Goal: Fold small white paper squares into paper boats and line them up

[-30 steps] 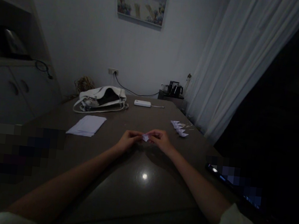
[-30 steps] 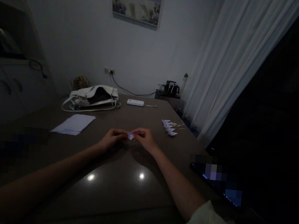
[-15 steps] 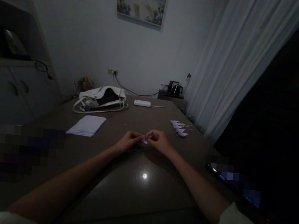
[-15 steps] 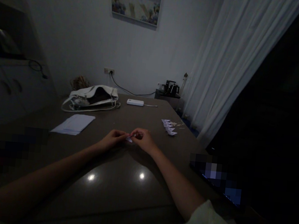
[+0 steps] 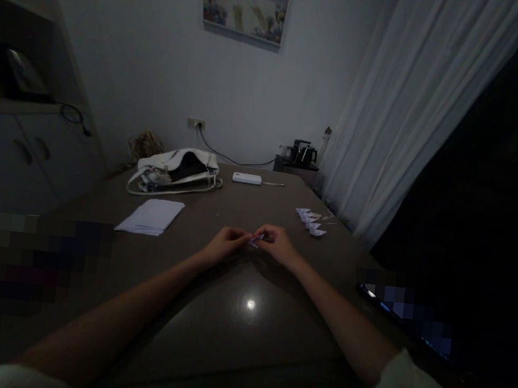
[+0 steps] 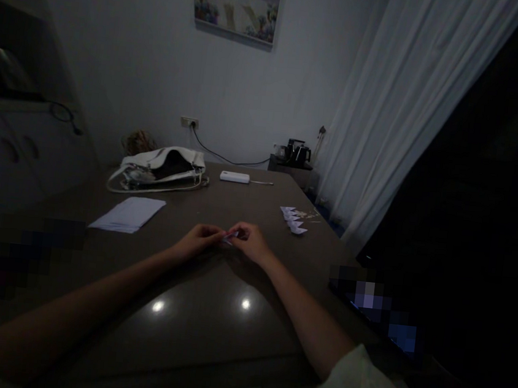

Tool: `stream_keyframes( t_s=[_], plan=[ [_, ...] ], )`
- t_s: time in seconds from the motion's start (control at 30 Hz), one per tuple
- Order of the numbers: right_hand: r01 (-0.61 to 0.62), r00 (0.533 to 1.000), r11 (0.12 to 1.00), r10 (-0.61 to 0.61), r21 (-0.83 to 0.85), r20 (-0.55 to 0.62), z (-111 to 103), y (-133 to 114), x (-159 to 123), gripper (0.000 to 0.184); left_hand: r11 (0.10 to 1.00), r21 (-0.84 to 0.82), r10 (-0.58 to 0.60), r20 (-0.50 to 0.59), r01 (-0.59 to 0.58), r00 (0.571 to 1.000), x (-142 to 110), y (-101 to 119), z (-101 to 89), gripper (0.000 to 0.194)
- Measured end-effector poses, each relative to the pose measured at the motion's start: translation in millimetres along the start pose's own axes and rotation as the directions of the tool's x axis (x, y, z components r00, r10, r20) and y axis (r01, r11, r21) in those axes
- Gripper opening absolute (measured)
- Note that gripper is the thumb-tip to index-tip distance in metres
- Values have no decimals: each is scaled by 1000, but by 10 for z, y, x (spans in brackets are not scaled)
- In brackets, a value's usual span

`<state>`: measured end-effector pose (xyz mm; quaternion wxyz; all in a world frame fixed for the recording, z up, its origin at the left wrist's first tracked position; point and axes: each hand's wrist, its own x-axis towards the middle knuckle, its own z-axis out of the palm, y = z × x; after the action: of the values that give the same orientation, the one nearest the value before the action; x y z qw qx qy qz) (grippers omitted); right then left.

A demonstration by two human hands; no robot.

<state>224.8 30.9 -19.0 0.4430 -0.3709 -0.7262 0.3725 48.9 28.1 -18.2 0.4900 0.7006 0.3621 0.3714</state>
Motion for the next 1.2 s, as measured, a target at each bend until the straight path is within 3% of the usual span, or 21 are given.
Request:
stream_keyframes(
  t_s=[0.47,0.83,1.2],
  plan=[
    [10,997,999,-6,42,-81,31,-1,-11,18,999,-29,21,3,-21,1000,-13,-21,7,40],
    [-141,988,939,153,313,-12,8,-134,-22,30,995,35,103,-171,-98,980,-17,-16,-8,42],
    [-85,995,977,92,193,-31,7,-79,-7,30,995,41,101,-171,-95,980,-15,-39,-6,40]
  ],
)
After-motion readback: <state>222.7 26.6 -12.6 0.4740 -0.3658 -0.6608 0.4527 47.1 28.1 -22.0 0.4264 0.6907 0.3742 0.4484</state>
